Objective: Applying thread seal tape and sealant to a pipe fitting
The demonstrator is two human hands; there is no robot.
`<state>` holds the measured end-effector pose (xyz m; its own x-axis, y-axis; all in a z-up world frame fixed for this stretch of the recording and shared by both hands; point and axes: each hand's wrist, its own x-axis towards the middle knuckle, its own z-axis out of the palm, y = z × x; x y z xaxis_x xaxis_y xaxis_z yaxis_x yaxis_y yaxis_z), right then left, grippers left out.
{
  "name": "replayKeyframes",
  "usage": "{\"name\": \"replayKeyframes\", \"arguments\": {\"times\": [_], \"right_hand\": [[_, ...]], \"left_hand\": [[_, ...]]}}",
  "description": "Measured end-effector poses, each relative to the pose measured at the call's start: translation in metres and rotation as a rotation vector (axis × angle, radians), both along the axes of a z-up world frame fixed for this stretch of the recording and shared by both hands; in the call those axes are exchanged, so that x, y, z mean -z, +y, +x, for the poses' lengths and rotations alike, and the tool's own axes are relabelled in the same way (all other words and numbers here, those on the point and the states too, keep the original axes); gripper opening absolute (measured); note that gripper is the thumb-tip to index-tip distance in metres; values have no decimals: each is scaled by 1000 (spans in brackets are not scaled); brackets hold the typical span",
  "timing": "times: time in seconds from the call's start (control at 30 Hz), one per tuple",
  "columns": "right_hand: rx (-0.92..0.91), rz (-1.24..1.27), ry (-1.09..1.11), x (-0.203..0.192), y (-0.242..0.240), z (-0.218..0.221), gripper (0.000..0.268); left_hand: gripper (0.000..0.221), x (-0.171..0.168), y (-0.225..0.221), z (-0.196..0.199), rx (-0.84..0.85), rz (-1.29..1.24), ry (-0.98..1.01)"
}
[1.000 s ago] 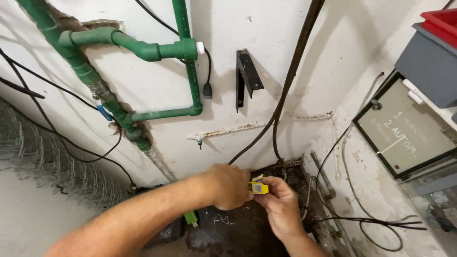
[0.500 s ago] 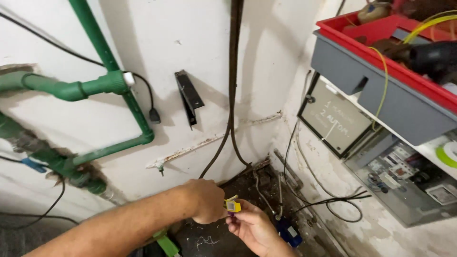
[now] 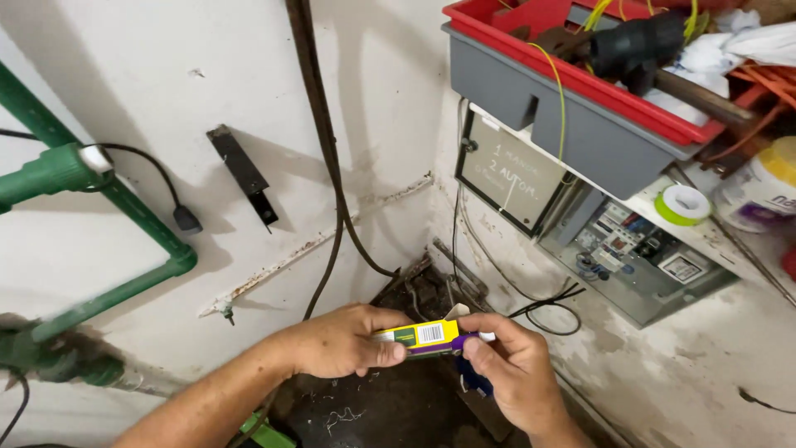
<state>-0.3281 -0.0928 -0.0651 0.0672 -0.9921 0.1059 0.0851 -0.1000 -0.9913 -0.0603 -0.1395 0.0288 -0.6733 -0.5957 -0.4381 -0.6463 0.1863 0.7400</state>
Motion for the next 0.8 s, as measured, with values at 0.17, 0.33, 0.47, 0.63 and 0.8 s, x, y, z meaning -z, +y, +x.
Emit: {"name": "replayKeyframes", "arguments": {"times": [0.17,0.33,0.47,0.63,0.8], "right_hand": [[16,-157,287,-46,23,-17,24],[-47,-436,284,-53,35,-30,17],[20,-638,503,-66,41,-43,21],[247,-637,334,-85,65,-48,21],[740,-421,181,-64,83,-92,33]], "left_hand": [[60,44,2,-10,-17,208,571],[63,76,8,-28,-55,283,738],[64,79,13,-39,-51,168,748],[59,69,13,-51,-69,149,757],[63,63,-4,-71,-136,111,871]]}}
